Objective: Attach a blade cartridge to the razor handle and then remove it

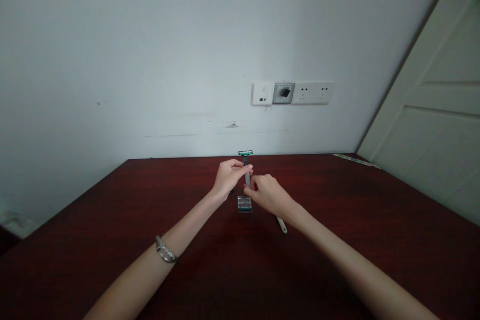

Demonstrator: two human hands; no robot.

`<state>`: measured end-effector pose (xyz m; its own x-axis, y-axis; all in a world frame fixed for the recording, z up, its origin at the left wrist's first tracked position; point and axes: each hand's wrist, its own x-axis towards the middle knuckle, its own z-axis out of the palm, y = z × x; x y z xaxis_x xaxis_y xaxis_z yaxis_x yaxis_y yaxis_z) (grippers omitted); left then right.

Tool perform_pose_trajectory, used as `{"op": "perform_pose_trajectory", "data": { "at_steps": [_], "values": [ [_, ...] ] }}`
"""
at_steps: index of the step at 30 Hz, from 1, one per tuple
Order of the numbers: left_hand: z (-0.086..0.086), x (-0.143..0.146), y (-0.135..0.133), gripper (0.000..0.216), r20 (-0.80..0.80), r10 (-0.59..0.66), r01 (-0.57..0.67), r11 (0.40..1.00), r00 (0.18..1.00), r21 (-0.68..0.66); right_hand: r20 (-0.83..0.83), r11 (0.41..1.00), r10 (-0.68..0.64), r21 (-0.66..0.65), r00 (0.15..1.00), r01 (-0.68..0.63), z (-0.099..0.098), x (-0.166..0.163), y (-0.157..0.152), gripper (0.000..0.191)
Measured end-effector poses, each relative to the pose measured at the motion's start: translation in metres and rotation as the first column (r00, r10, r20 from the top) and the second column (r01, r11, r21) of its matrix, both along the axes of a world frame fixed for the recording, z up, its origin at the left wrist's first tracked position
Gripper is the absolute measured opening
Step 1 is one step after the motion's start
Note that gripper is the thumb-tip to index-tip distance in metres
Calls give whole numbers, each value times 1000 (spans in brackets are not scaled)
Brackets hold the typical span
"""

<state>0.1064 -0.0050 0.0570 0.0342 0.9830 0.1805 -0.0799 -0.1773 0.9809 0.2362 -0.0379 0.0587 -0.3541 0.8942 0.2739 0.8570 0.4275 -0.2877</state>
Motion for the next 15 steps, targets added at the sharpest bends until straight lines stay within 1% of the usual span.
{"op": "perform_pose_trajectory", "data": {
  "at_steps": [2, 6, 8, 10, 12, 13, 14, 15],
  "values": [
    [0, 0, -1, 25, -7, -19, 19, 1000, 1000, -4, 45, 1000, -1, -15, 999, 1, 2, -1, -2, 25],
    [-2, 0, 1, 26, -33, -79, 79, 997, 996, -8, 88, 1000, -8, 1, 996, 8, 5, -2, -6, 27],
    [-3, -3, 4, 25, -46, -130, 130, 992, 991, -1, 97, 1000, -21, 1, 995, 21, 7, -2, -5, 29],
    [-1, -10, 8, 24, -108, -215, 216, 976, 971, -8, 93, 999, -41, -8, 995, 42, 8, -1, -4, 30],
    [3, -22, 14, 23, -238, -335, 333, 942, 912, -53, 77, 998, -62, -23, 995, 64, 9, 1, -3, 31],
    [6, -29, 18, 22, -322, -403, 398, 914, 857, -85, 68, 997, -74, -35, 995, 76, 9, 2, -2, 32],
    [9, -38, 22, 21, -396, -436, 430, 896, 808, -107, 60, 995, -82, -48, 995, 85, 9, 2, -3, 33],
    [12, -47, 26, 21, -447, -434, 426, 896, 782, -123, 54, 994, -85, -64, 995, 89, 8, 2, -4, 33]
  ]
}}
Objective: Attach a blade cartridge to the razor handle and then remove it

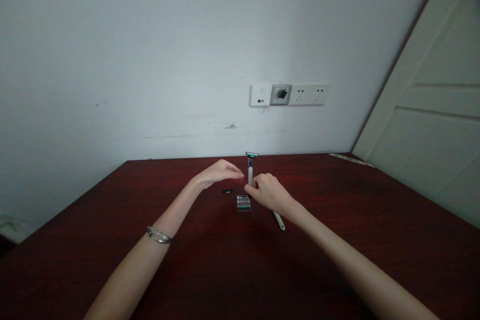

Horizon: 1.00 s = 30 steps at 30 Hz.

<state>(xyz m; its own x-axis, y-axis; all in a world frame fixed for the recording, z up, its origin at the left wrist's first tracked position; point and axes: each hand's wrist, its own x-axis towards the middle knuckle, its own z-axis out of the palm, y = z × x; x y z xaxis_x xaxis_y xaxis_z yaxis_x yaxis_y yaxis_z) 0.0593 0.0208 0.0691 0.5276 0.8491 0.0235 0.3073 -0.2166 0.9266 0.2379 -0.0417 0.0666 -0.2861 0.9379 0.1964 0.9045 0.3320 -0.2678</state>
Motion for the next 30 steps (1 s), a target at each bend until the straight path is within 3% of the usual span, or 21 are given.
{"op": "perform_pose_trajectory", "data": {
  "at_steps": [5, 8, 15, 30],
  "values": [
    [-1, -46, 23, 26, -122, 309, -309, 951, 943, 23, -15, 988, 83, -132, 996, -84, -11, -20, -18, 31],
    [-13, -65, 36, 24, -175, 395, -399, 917, 902, 18, -4, 967, 123, -225, 992, -120, -23, -37, -30, 30],
    [-37, -73, 48, 22, -212, 394, -408, 913, 894, -27, 11, 933, 175, -320, 984, -163, -45, -54, -39, 34],
    [-46, -65, 47, 22, -253, 311, -322, 947, 916, -3, 48, 946, 163, -292, 985, -142, -57, -46, -30, 34]
  ]
}}
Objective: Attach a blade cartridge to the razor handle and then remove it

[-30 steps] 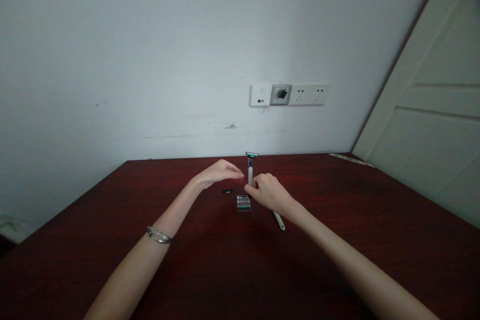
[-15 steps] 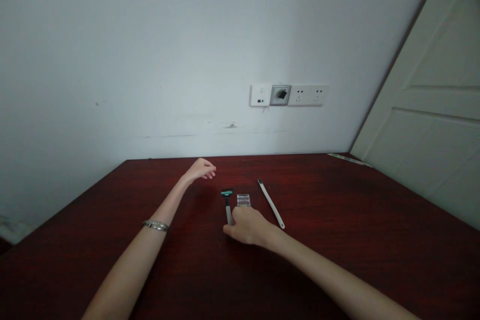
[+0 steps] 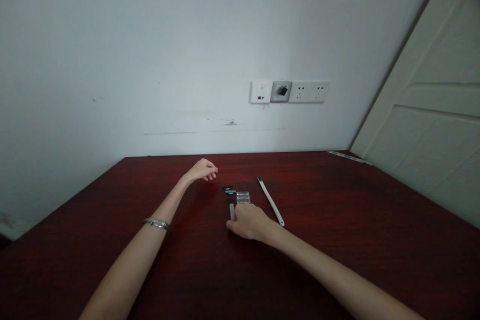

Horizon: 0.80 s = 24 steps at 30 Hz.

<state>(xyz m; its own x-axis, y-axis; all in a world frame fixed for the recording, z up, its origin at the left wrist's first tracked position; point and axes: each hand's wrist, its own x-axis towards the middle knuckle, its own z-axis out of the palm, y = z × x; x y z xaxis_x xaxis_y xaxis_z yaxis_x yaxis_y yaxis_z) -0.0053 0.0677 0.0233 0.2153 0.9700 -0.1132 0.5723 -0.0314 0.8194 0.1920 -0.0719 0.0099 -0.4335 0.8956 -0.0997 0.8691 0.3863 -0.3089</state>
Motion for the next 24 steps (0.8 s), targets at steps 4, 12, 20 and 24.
{"op": "perform_pose_trajectory", "data": {
  "at_steps": [4, 12, 20, 24],
  "values": [
    [-7, 2, 4, 20, -48, -28, 30, 999, 998, 42, 13, 1000, -12, -15, 1000, 13, 1, 0, 1, 35],
    [-15, 4, 8, 21, -86, -94, 101, 992, 992, 77, -1, 999, -27, 38, 1000, 27, -6, 1, 4, 35],
    [-13, 5, 4, 21, -157, -135, 150, 985, 978, 84, -9, 998, -30, 46, 1000, 30, -5, 1, 4, 38],
    [-14, 4, 5, 21, -177, -160, 176, 981, 971, 78, 0, 998, -38, 45, 999, 38, -5, 2, 4, 37]
  ]
}}
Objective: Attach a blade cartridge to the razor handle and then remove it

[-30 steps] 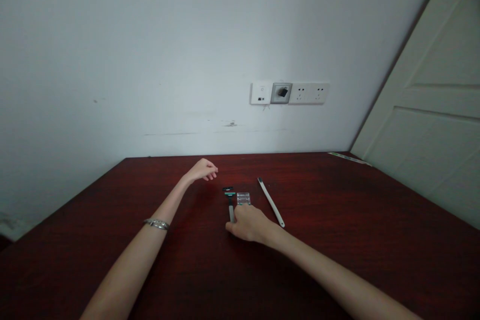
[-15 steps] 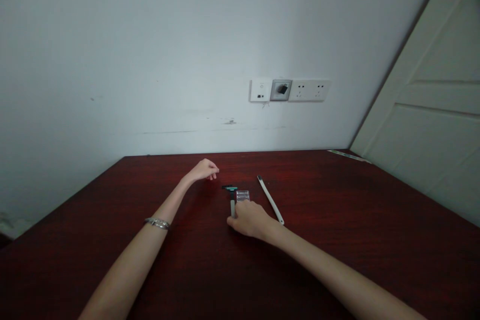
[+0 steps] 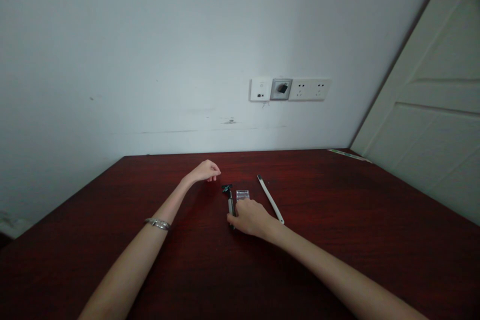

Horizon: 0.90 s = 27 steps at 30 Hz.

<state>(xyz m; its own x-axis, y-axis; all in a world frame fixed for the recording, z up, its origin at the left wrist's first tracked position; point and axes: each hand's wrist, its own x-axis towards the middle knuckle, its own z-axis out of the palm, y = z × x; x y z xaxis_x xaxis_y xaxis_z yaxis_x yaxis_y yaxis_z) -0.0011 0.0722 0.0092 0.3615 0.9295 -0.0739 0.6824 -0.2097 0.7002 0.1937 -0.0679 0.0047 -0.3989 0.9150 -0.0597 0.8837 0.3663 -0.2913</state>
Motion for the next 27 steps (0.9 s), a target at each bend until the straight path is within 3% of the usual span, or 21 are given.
{"op": "perform_pose_trajectory", "data": {
  "at_steps": [8, 12, 18, 27],
  "values": [
    [-1, -1, -2, 21, -74, -135, 130, 989, 988, -66, -43, 999, 6, 44, 999, -5, 3, 5, 5, 41],
    [-1, 1, -4, 23, -165, -232, 222, 972, 959, -77, -138, 997, -18, 76, 990, 29, 24, 21, 16, 44],
    [-1, 3, -6, 21, -222, -267, 262, 964, 938, -55, -297, 994, -92, 35, 950, 107, 54, 54, 39, 48],
    [-6, 9, -6, 17, -222, -319, 329, 944, 922, 12, -342, 981, -173, 22, 924, 192, 53, 80, 57, 46]
  ]
}}
